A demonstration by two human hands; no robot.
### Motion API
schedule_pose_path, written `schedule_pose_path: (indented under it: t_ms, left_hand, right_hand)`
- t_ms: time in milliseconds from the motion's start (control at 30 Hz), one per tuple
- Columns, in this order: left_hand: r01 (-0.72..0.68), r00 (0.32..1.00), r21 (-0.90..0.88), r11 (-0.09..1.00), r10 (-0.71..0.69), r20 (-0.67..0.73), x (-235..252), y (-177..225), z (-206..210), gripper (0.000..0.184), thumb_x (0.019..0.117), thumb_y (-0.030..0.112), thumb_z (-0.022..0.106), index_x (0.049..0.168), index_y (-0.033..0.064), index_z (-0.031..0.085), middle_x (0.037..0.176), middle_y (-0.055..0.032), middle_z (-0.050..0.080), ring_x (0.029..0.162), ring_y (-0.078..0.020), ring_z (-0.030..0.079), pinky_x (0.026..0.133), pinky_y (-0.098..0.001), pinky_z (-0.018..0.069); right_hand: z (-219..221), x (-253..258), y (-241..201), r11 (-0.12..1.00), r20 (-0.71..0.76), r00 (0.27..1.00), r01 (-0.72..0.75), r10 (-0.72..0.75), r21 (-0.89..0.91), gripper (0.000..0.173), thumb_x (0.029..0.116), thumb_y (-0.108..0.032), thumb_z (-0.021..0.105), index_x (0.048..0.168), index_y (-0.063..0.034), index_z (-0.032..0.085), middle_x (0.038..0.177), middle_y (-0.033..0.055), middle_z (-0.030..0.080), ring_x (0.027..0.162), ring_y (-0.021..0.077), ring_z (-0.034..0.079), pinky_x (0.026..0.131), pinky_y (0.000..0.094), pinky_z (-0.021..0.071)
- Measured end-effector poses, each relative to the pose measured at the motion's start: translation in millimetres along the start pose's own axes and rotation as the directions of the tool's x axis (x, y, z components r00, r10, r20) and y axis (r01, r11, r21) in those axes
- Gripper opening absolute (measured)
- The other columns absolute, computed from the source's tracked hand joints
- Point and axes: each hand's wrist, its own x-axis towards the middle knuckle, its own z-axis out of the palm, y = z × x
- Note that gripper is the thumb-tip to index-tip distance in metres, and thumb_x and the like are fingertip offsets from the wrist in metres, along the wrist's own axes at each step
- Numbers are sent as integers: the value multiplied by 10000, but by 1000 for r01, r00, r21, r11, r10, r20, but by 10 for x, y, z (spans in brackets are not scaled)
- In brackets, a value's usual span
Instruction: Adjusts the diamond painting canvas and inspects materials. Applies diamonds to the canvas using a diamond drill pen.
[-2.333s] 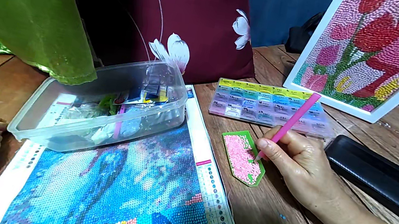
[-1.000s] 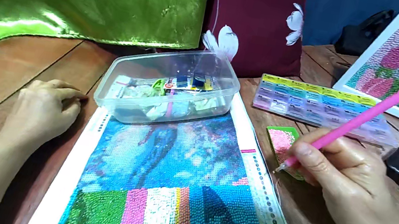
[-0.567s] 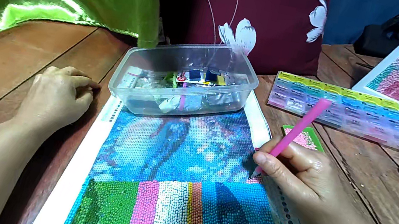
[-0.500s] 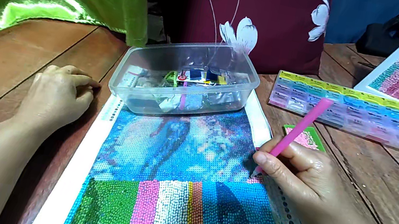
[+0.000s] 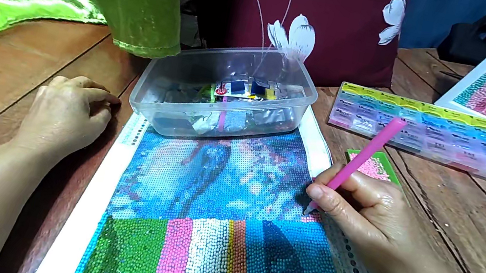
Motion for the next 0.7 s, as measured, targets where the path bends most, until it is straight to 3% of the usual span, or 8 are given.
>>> schedule_pose_path:
  t_ms: [700]
  left_hand:
    - [-8, 1000, -3, 1000, 8, -5, 1, -1, 9, 214, 970, -41, 511, 1004, -108, 711, 1189, -339, 637, 1141, -582, 550, 950, -747, 365]
  right_hand:
    - [6, 3, -8, 997, 12, 999, 34, -33, -67, 266, 1007, -326, 533, 809, -184, 641, 648, -156, 488, 562, -91, 436, 497, 91, 350]
